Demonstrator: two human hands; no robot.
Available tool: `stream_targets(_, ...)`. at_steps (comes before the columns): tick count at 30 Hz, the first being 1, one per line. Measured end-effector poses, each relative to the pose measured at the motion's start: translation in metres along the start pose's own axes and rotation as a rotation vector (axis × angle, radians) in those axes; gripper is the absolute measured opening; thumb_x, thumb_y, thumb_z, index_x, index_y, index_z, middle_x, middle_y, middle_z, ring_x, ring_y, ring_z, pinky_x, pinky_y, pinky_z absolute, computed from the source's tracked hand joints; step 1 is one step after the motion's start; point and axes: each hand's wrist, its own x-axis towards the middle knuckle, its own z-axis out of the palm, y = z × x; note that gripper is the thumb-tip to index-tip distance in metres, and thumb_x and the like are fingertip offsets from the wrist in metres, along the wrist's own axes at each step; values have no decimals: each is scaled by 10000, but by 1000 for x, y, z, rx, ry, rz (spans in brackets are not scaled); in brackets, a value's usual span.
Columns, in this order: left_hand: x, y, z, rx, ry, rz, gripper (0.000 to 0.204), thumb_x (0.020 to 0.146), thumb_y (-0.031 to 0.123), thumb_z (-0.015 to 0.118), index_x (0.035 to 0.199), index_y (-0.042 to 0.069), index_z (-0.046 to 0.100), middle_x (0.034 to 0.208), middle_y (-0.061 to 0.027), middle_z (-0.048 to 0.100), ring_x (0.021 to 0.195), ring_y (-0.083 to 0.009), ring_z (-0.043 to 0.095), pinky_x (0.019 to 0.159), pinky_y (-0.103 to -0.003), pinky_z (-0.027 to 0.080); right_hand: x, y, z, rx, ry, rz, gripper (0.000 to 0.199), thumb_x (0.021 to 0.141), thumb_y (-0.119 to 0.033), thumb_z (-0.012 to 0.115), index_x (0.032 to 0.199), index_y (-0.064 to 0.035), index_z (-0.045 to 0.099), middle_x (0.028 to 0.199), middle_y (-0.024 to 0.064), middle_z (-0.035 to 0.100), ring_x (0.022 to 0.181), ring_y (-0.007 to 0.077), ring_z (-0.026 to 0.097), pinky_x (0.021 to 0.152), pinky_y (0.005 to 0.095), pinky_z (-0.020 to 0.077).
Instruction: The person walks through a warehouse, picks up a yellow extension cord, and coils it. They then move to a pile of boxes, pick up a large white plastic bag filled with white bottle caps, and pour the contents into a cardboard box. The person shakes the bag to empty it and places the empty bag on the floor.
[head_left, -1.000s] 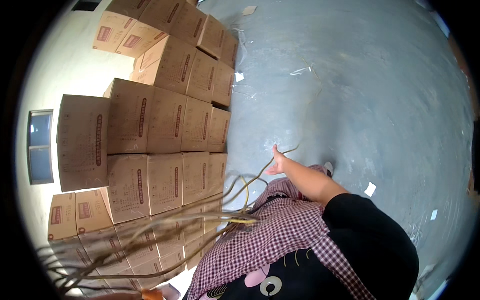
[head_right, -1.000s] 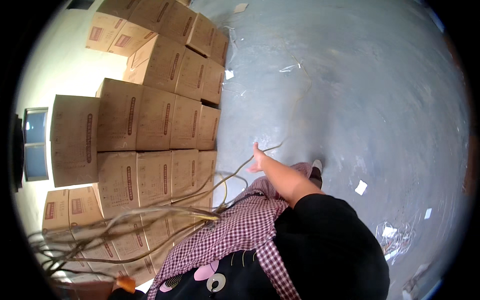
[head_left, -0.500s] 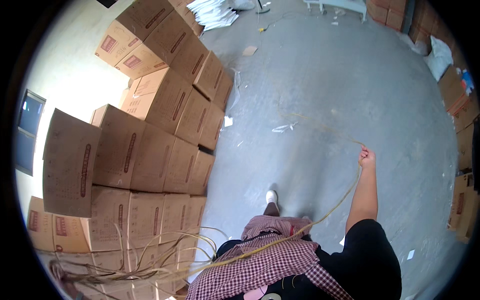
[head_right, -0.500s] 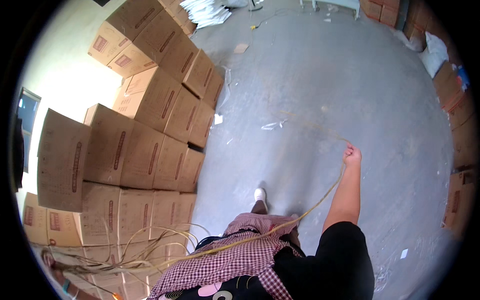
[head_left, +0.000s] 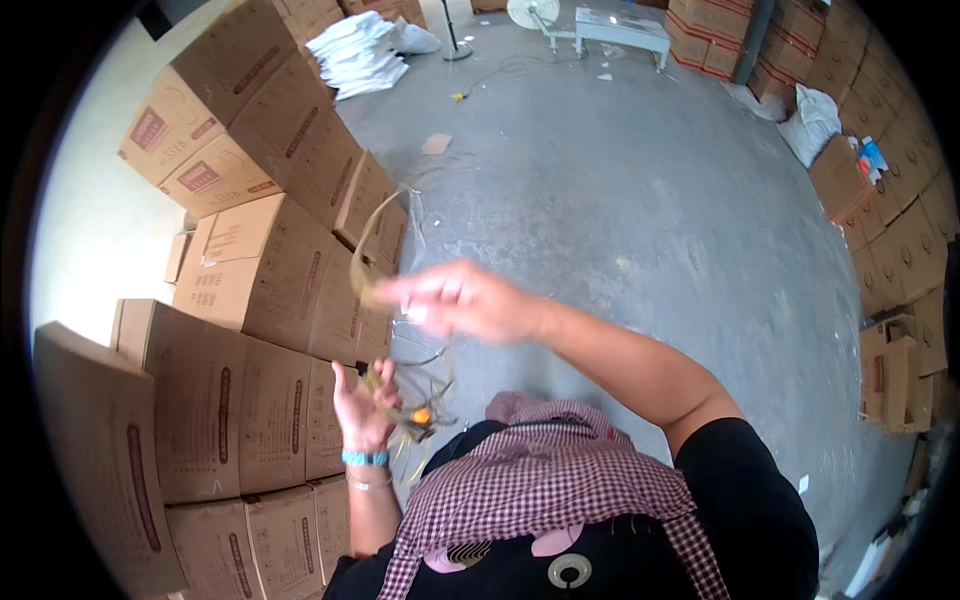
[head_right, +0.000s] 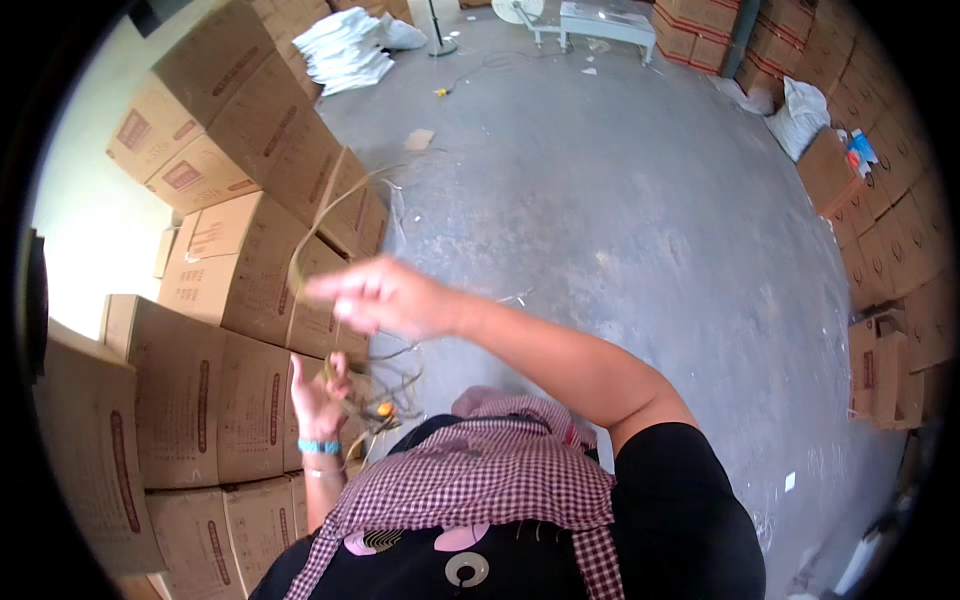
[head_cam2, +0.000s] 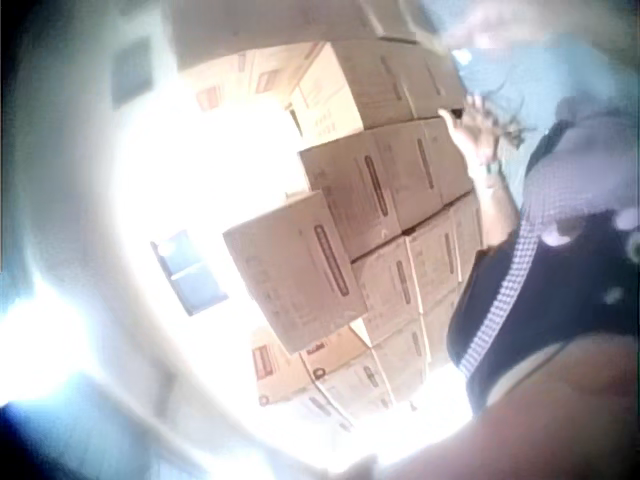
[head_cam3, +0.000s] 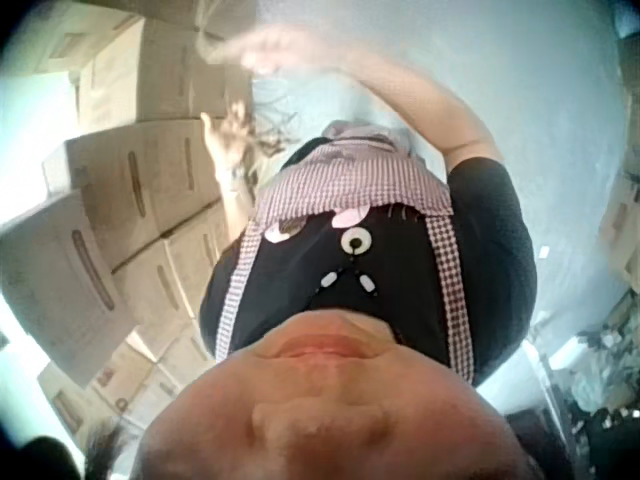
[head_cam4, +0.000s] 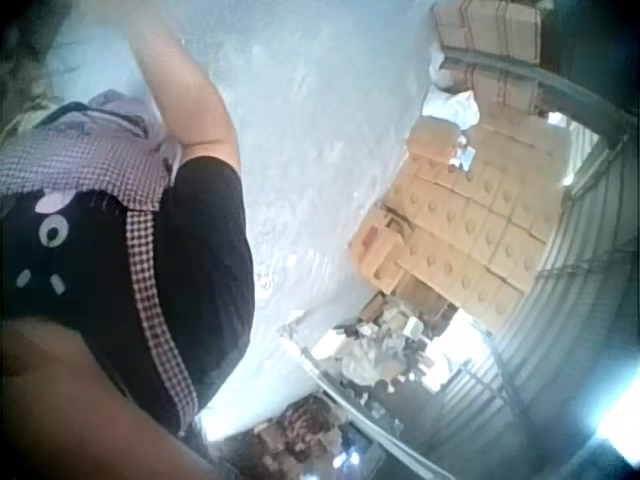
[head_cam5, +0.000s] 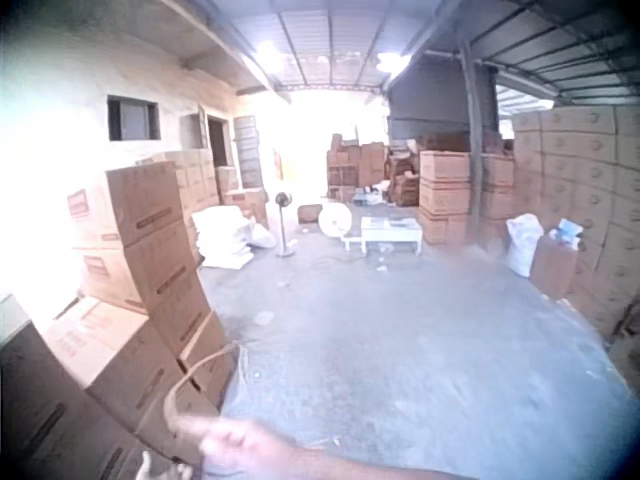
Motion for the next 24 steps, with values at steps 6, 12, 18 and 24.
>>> stream_targets(6, 123, 50, 38, -268, -116, -95, 650, 881, 609, 408, 1008, -17, 532, 906, -105, 602, 741, -201, 585, 646, -308, 490, -47, 25, 3, -164, -350, 180, 338, 866, -68, 542, 1201, -55, 586, 945, 154, 667, 789, 231, 635, 725, 331, 487)
stream_targets(12, 271, 95, 30, -275, -69, -202, 313, 957, 293, 469, 1011, -8, 534, 727, -30, 579, 623, -129, 553, 594, -252, 479, -96, -4, -71, -197, -149, 324, 307, 849, -74, 549, 1146, -66, 628, 936, 136, 672, 797, 260, 625, 734, 347, 479)
stream_targets(18, 339, 79, 124, -65, 44, -28, 309, 973, 292, 438, 972, 7, 557, 629, 29, 475, 557, -93, 457, 534, -235, 412, -179, 46, -223, -347, 177, 903, 280, 836, -41, 554, 1090, -77, 666, 878, 96, 684, 778, 211, 632, 712, 322, 482)
stream_targets(24, 334, 78, 240, 484, -165, 205, 171, 971, 216, 449, 937, 75, 538, 549, 76, 321, 434, -37, 287, 411, -193, 270, -154, 177, -352, -297, -70, 662, 301, 891, -171, 571, 1171, -69, 618, 1140, 102, 624, 1058, 175, 567, 897, 312, 449)
